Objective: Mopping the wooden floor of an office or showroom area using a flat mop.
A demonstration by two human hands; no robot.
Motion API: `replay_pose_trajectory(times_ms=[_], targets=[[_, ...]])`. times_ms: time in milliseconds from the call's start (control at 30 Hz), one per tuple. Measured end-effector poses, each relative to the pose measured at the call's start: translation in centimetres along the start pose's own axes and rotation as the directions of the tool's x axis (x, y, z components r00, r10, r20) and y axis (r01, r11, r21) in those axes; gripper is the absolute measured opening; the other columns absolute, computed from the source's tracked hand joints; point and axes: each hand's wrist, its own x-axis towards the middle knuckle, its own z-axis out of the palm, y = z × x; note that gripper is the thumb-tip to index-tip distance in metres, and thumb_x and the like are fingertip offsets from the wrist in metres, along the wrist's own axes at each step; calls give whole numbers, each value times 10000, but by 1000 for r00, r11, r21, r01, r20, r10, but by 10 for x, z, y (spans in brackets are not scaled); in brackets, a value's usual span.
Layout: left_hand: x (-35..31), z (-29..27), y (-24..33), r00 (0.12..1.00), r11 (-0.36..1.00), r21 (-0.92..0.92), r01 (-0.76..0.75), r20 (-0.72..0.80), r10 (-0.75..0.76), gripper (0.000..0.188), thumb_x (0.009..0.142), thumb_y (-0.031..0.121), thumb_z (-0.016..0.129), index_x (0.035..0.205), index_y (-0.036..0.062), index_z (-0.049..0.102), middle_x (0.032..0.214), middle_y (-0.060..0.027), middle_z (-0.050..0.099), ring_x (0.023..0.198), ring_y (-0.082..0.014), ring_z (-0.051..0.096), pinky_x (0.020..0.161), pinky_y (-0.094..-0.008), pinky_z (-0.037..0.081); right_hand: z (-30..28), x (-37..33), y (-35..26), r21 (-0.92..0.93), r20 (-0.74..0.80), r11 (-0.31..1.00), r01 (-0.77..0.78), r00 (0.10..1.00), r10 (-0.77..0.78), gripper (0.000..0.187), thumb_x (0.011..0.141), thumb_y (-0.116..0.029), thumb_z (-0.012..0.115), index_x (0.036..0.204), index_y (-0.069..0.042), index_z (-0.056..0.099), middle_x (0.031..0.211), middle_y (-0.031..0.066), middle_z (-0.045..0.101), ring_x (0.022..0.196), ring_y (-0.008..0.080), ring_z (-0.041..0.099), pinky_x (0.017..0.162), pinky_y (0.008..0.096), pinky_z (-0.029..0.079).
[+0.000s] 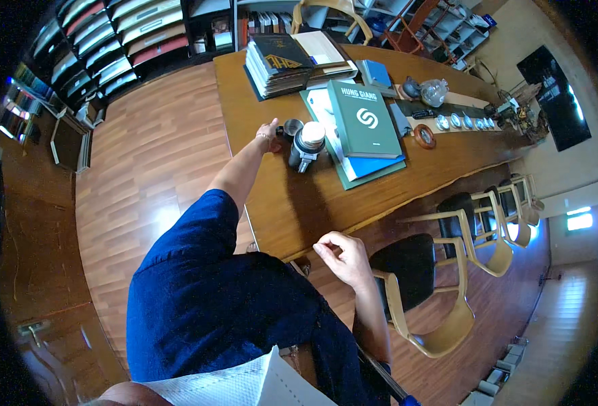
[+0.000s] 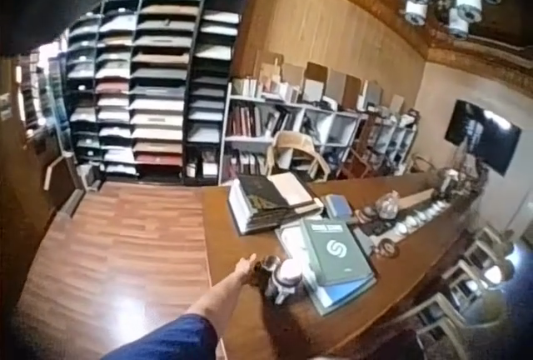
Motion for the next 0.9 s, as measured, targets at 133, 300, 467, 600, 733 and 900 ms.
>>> replay_pose_trajectory(times_ms=[133, 300, 467, 600, 733, 900], targets=[[-20, -11, 12, 997, 987, -140, 76, 6, -76, 607, 818, 529, 677, 1187, 81, 500, 1001, -140, 631, 691, -294, 642, 533, -411, 547, 4, 13, 5, -92, -20, 995, -33, 999, 32, 91, 845, -115, 691, 850, -32, 653, 758, 73, 665, 660, 141, 623, 578, 281, 475], [-32, -18, -1, 979, 996, -31, -79, 188, 83, 437, 879, 444, 653, 1125, 88, 587, 887, -79, 633, 616, -188, 604, 515, -324, 497, 5, 17, 3, -170, 58, 981, -91, 993, 102, 78, 852, -81, 679, 856, -7, 655, 784, 74, 675, 711, 119, 625, 652, 256, 487], [-42, -24, -14, 935, 982, -14, -190, 302, 186, 305, 907, 354, 655, 1001, 70, 596, 752, -24, 588, 615, -125, 557, 547, -275, 481, 13, 25, 8, -146, 140, 988, -40, 988, 60, 98, 845, -128, 685, 854, -37, 650, 767, 85, 651, 649, 165, 620, 584, 291, 478], [-51, -55, -34, 912, 967, -95, -236, 323, 254, 260, 903, 343, 666, 898, 99, 575, 730, 18, 561, 636, -98, 546, 573, -255, 468, 18, 38, 8, -185, 241, 983, 24, 970, 22, 116, 854, -146, 674, 836, -37, 642, 757, 91, 639, 626, 175, 610, 586, 299, 482], [-76, -88, -40, 859, 937, -208, -281, 380, 342, 241, 909, 319, 665, 895, 95, 579, 741, 29, 565, 676, -82, 544, 624, -235, 456, 19, 48, 15, -176, 287, 981, 85, 957, -31, 127, 850, -152, 671, 822, -34, 635, 747, 96, 629, 610, 192, 596, 574, 313, 475], [-121, -119, -27, 812, 907, -130, -400, 409, 416, 223, 925, 313, 645, 951, 96, 600, 819, 35, 593, 753, -76, 570, 694, -255, 487, 20, 56, 8, -171, 330, 979, 110, 943, -48, 142, 843, -169, 673, 817, -35, 634, 744, 97, 625, 638, 218, 599, 593, 334, 479]])
